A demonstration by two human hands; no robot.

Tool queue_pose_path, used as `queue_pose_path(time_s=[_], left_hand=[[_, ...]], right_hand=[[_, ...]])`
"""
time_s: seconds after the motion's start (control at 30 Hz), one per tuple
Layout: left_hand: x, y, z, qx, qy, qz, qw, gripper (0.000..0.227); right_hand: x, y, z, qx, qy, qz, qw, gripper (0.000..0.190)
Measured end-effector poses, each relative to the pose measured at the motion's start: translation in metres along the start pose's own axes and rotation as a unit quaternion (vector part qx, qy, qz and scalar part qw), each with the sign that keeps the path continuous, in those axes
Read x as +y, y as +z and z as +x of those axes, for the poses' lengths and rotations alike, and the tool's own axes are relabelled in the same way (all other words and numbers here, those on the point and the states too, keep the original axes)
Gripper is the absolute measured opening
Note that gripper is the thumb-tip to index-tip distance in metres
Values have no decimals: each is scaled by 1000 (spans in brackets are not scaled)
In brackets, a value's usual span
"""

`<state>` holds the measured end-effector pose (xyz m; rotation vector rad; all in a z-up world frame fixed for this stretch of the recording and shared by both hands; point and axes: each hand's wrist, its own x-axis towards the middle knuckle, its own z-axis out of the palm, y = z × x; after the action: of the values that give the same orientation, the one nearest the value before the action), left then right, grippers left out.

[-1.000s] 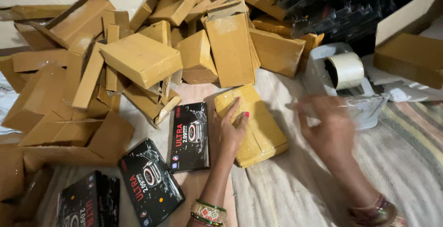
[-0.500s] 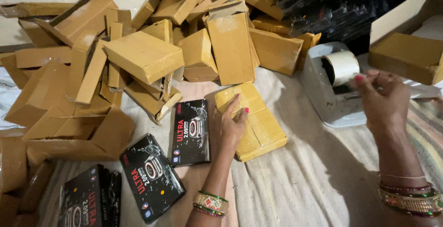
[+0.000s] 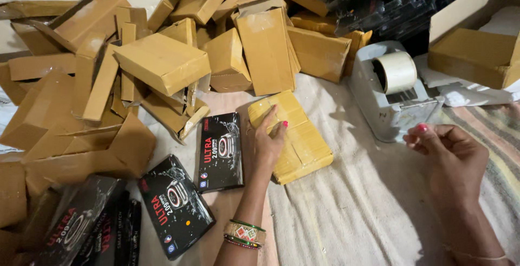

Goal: The person packs smartwatch boxes into small cardboard shipping boxes. They place the product inside, fold the flaps, and seal the boxes using a tape dispenser. The person repeats this process for multiple units.

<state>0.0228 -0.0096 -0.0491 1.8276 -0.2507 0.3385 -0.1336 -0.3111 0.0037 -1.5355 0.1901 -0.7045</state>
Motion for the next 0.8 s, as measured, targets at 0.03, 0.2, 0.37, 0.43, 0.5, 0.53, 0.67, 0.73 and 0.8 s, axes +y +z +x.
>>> queue_pose_path(time_s=[0.03,0.2,0.37,0.43,0.5,0.53,0.67,0.73,0.8], left_hand=[[0,0,1,5,22,34,999,51],[4,3,1,5,-71,-83,994,53],[2,2,0,-4,-45,-49,998,53],[1,1,0,-2,-53,18,998,54],[3,4,3,-6,-47,-86,995,54],[4,5,4,-7,-44,-137,990,54],[12,2,2,2,-60,-47,997,53],[15,-1,0,-3,-47,-19,999,55],[12,-2,-1,-4,-79,17,997,53]], right_hand=[[-4,-2,3,4,26,-64,998,10],[-16,-25,5,-21,99,-439,893,12],[-21,-34,10,-131,69,-354,923,19],[-26,-13,12,-220,104,-297,923,19],[-33,22,13,-316,137,-255,903,20],[-37,41,13,-356,117,-215,902,19],[-46,114,24,-466,-38,-268,842,17],[-48,138,28,-487,-139,-295,810,18],[-50,153,30,-522,-84,-343,776,25]])
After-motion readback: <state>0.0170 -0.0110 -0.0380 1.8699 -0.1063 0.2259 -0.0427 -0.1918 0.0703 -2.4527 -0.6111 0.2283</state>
